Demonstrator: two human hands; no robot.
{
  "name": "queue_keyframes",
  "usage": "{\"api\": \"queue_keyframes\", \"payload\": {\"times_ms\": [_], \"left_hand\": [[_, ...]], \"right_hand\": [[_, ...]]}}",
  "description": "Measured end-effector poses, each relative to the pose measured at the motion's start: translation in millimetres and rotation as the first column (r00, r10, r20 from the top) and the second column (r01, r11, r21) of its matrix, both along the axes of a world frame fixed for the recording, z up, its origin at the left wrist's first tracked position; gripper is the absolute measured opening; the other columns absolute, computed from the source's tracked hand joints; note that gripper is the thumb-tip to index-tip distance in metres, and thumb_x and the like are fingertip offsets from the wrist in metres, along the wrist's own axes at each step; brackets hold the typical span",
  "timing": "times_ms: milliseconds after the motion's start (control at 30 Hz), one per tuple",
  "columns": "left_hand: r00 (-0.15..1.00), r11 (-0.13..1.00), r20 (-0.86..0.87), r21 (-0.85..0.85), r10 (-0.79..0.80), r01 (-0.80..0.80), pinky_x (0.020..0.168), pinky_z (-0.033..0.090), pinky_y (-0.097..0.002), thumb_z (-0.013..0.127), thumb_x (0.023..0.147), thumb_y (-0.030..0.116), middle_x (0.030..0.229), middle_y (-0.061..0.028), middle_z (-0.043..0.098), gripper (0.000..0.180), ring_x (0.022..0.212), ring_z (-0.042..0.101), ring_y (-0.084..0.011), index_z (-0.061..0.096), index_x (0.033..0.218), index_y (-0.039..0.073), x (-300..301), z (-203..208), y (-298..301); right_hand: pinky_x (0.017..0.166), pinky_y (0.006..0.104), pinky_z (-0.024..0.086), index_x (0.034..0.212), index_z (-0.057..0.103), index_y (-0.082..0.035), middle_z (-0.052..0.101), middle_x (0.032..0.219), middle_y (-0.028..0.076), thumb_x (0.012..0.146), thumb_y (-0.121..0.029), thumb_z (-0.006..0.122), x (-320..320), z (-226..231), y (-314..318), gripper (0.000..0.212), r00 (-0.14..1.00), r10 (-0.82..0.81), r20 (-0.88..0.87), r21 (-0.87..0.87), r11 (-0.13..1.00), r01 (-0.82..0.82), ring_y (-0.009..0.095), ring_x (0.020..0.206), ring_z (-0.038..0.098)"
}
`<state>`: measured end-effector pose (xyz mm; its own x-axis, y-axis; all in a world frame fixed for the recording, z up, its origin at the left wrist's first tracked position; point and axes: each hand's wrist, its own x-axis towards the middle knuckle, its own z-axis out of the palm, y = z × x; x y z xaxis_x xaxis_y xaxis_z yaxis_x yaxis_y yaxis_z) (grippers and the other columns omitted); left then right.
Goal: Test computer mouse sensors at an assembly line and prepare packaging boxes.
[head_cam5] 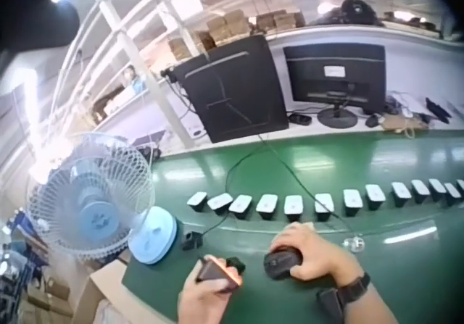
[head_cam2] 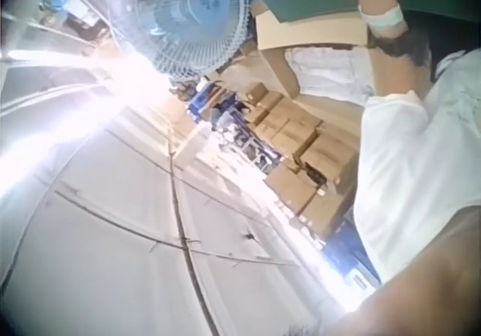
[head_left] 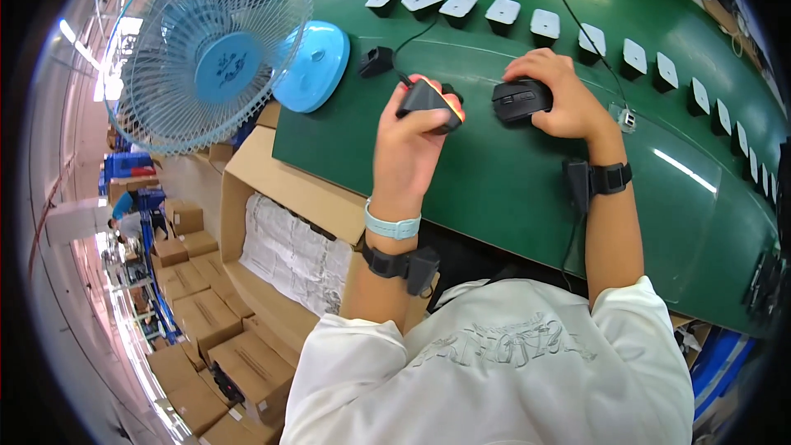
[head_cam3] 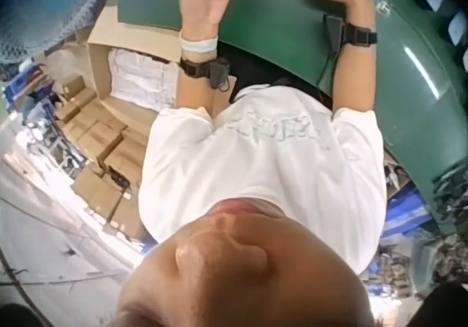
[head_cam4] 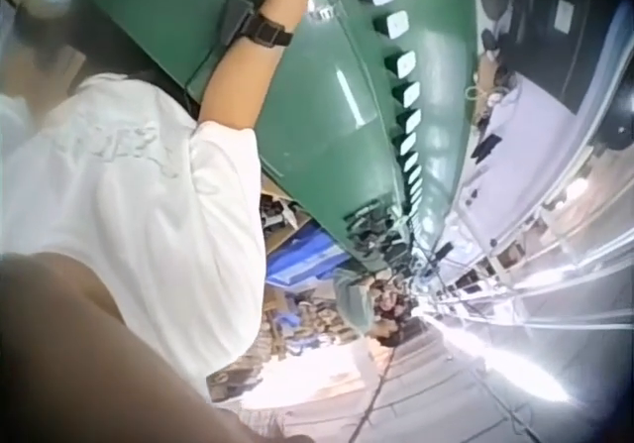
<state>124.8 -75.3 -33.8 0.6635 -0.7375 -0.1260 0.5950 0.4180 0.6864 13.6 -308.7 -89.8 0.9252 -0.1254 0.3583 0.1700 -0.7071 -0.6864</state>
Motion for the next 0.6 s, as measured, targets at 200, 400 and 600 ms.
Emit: {"api": "queue_keyframes", "payload": {"times_ms": [200, 400, 600], "left_hand": [[0.673, 0.780, 0.722, 0.510, -0.159, -0.363, 0.058, 0.043, -0.0265, 0.074, 0.064, -0.005, 0.084, -0.0012, 0.056, 0.041, 0.070, 0.053, -0.0114, 0.054, 0.098, 0.005, -8, -35, 0], [0.397, 0.714, 0.906, 0.374, -0.145, -0.592, 0.075, 0.050, -0.0453, 0.070, 0.075, 0.003, 0.092, -0.0237, 0.061, 0.034, 0.085, 0.060, -0.0447, 0.051, 0.102, -0.001, -16, -31, 7], [0.154, 0.634, 0.970, 0.239, -0.186, -0.735, 0.072, 0.048, -0.0493, 0.073, 0.079, 0.011, 0.091, -0.0249, 0.060, 0.038, 0.084, 0.060, -0.0458, 0.047, 0.105, 0.000, 4, -34, 17]], "right_hand": [[0.082, 0.0316, 0.044, 0.101, 0.068, -0.003, 0.067, 0.095, 0.007, 0.071, -0.010, 0.067, 17, 25, 52, 0.031, 0.989, -0.026, 0.149, 0.327, 0.945, -0.024, 0.022, 0.089, 0.060], [0.062, 0.0288, 0.046, 0.092, 0.067, 0.001, 0.064, 0.077, 0.007, 0.088, -0.019, 0.073, 32, 19, 115, 0.021, 0.995, -0.080, 0.054, 0.517, 0.855, 0.040, 0.013, 0.067, 0.055], [0.063, 0.0340, 0.050, 0.091, 0.062, 0.005, 0.066, 0.073, 0.013, 0.094, -0.013, 0.065, 58, 11, 148, 0.018, 0.963, -0.271, -0.002, 0.617, 0.757, 0.215, 0.017, 0.066, 0.062]]}}
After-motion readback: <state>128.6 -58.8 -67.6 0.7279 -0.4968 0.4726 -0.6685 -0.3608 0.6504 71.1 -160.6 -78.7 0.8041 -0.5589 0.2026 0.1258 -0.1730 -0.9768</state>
